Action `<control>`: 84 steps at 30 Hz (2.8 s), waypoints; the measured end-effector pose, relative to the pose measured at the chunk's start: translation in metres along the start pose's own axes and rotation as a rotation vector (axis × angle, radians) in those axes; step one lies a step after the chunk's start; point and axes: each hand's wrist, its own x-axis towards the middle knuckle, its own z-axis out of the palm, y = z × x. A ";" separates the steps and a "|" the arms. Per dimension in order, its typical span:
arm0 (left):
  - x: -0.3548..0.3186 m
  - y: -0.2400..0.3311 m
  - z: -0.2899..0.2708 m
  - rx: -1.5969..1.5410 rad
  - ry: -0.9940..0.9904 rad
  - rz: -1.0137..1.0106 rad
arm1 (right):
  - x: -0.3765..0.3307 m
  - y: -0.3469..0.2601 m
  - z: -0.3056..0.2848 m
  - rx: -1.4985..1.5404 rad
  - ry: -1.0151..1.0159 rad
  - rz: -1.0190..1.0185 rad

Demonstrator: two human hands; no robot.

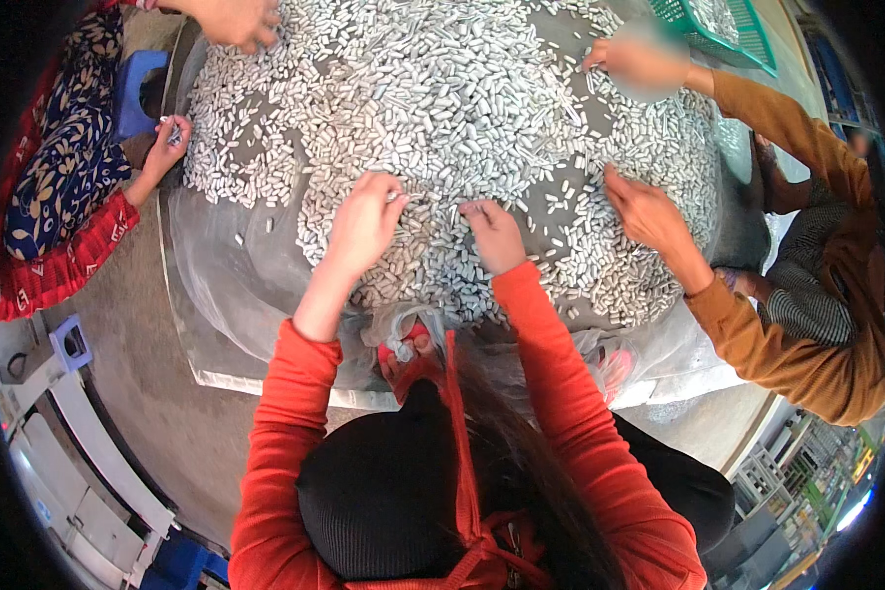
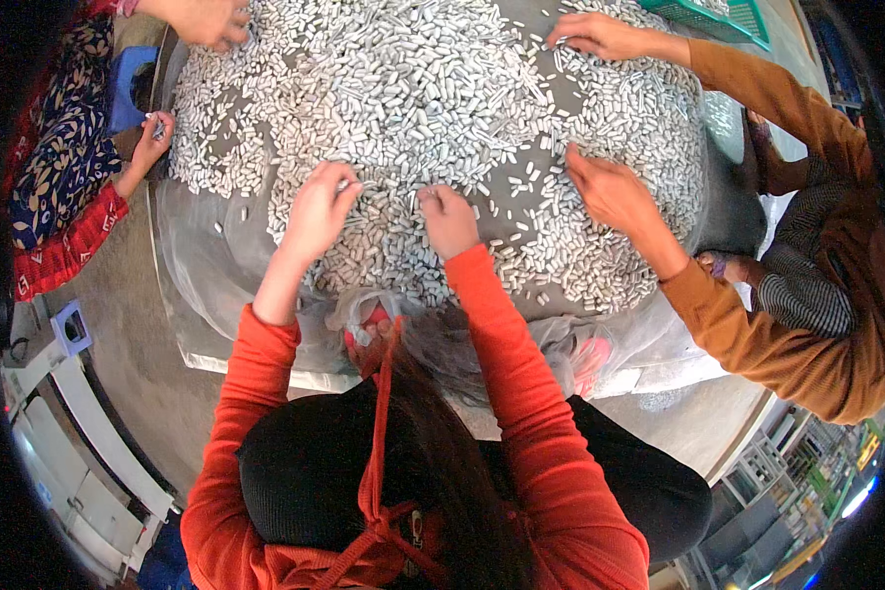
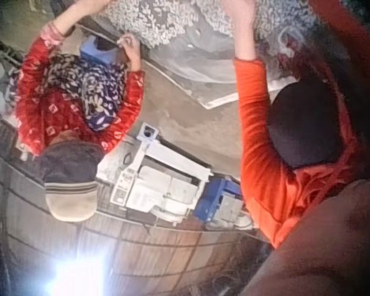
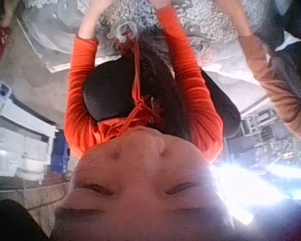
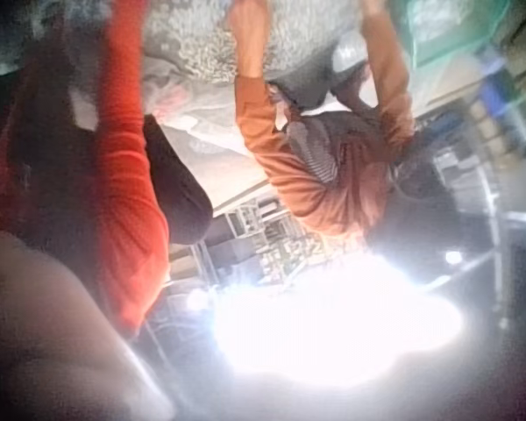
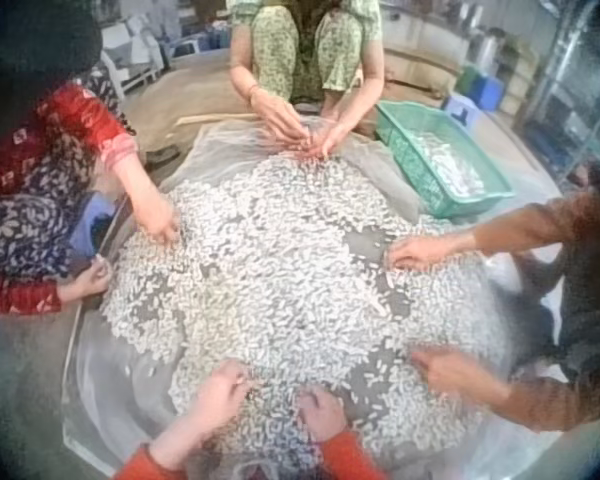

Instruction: The person sorts small white cylindrical pellets by hand on a large table alongside other workers. They pick up individual pellets, inspect them, and place them into a clear plastic bag. Towards the end, the person gathers the edges of the bag to consolidate the collected pellets.

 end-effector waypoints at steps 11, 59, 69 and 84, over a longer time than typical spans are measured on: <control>-0.029 0.014 -0.005 0.056 0.050 0.117 | -0.011 -0.012 0.014 -0.351 0.085 -0.016; -0.035 -0.002 -0.004 -1.938 -0.139 -0.323 | -0.014 -0.033 -0.030 1.180 -0.231 0.363; -0.035 0.010 0.011 -1.925 -0.079 -0.303 | -0.014 -0.010 -0.035 0.716 -0.092 0.209; -0.036 -0.010 -0.013 -1.893 0.004 -0.411 | -0.013 -0.013 0.007 -0.098 0.080 -0.137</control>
